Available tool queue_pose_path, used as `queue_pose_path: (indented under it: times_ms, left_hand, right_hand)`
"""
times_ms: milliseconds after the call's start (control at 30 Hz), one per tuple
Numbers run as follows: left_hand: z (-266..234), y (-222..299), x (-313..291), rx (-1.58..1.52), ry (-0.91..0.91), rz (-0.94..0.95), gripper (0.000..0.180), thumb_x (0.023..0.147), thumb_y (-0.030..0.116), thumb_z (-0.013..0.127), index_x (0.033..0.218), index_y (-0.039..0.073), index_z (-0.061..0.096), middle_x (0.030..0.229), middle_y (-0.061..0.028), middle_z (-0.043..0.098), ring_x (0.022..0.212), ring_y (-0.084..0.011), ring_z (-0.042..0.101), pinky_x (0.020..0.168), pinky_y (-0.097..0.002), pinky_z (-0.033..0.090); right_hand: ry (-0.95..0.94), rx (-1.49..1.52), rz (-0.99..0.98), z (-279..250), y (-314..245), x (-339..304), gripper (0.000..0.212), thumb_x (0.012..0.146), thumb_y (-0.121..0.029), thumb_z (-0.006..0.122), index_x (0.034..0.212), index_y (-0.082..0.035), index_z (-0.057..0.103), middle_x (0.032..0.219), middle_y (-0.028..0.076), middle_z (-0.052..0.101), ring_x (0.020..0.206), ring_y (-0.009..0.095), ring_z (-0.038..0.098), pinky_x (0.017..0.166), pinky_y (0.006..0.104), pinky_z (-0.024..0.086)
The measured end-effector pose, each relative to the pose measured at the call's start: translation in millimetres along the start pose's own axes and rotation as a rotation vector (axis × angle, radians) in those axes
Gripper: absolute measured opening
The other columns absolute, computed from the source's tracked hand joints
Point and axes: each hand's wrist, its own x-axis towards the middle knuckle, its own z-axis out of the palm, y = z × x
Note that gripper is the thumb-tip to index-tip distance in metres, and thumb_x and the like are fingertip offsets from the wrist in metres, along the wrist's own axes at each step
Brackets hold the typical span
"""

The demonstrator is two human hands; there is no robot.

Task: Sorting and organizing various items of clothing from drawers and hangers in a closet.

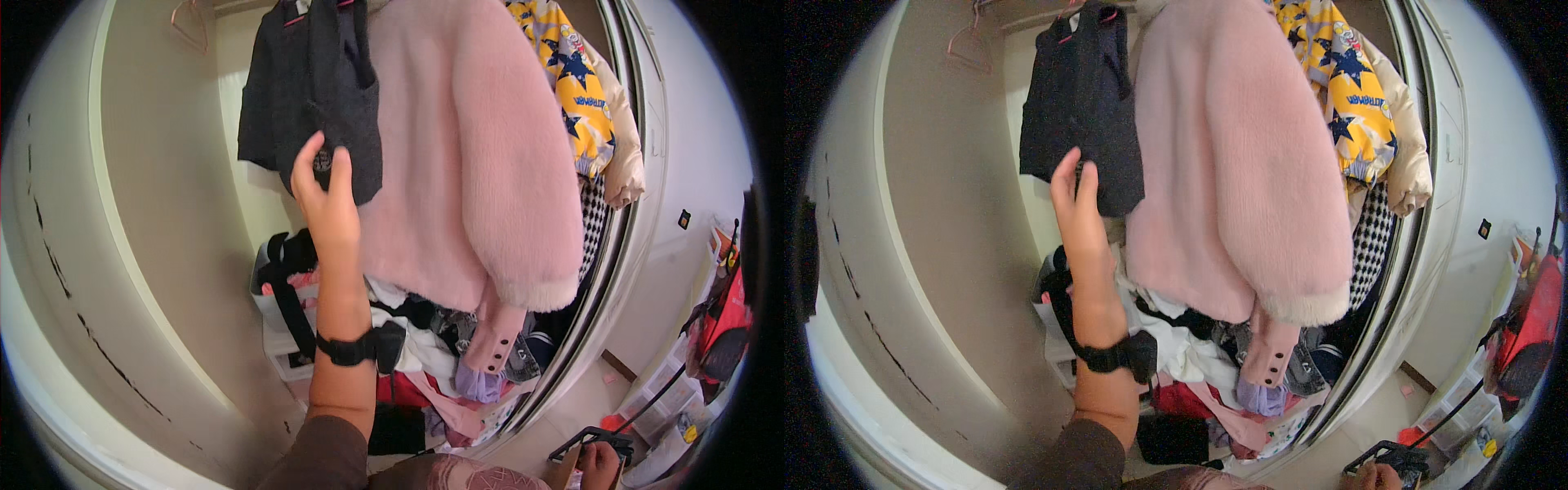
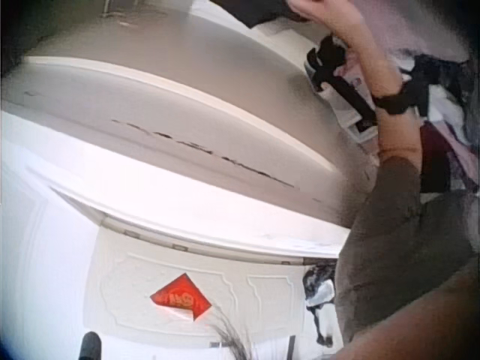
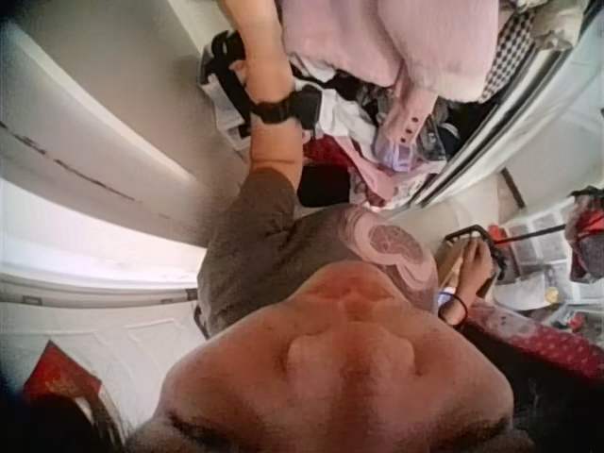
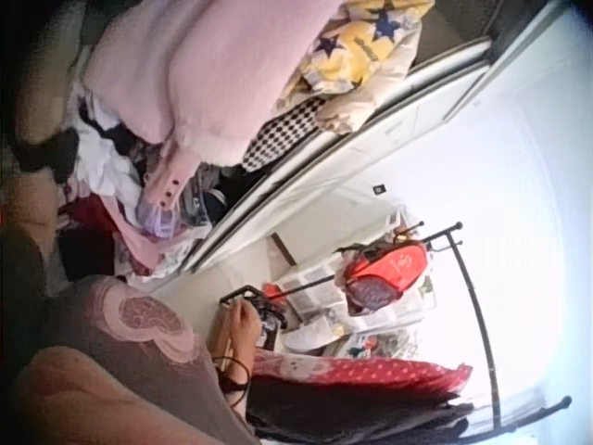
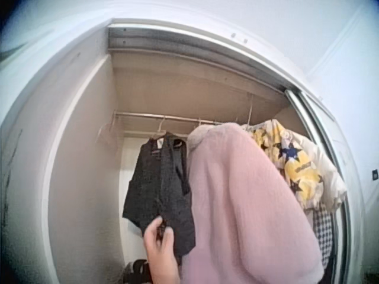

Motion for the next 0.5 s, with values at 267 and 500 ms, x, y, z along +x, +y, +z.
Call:
queue_pose_path:
  times_ms: [267, 500]
  left_hand:
    - [-17.9, -29.2, -102.5, -0.123, 0.016, -0.598, 0.044, 0.088, 0.018, 0.062, 0.128, 0.004, 0.049, 0.128, -0.0125, 0.051, 0.119, -0.0221, 0.048, 0.1, -0.0337, 0.038]
    - [15.2, -63.0, -53.5, 0.662, -0.381, -0.009, 0.059, 0.082, 0.029, 0.071, 0.123, -0.006, 0.048, 0.106, -0.0192, 0.055, 0.101, -0.0334, 0.055, 0.09, -0.0434, 0.044]
  right_hand:
    - [-0.263, 0.385, -0.057, 65.0, -5.2, 30.5, 0.015, 0.09, -0.011, 0.062, 0.085, 0.003, 0.065, 0.067, 0.012, 0.065, 0.055, 0.017, 0.064, 0.054, 0.0265, 0.051]
    - [-0.321, 0.391, -0.048, 65.0, -11.0, 30.2, 0.015, 0.09, -0.01, 0.061, 0.084, 0.003, 0.066, 0.069, 0.011, 0.065, 0.058, 0.017, 0.066, 0.053, 0.0278, 0.052]
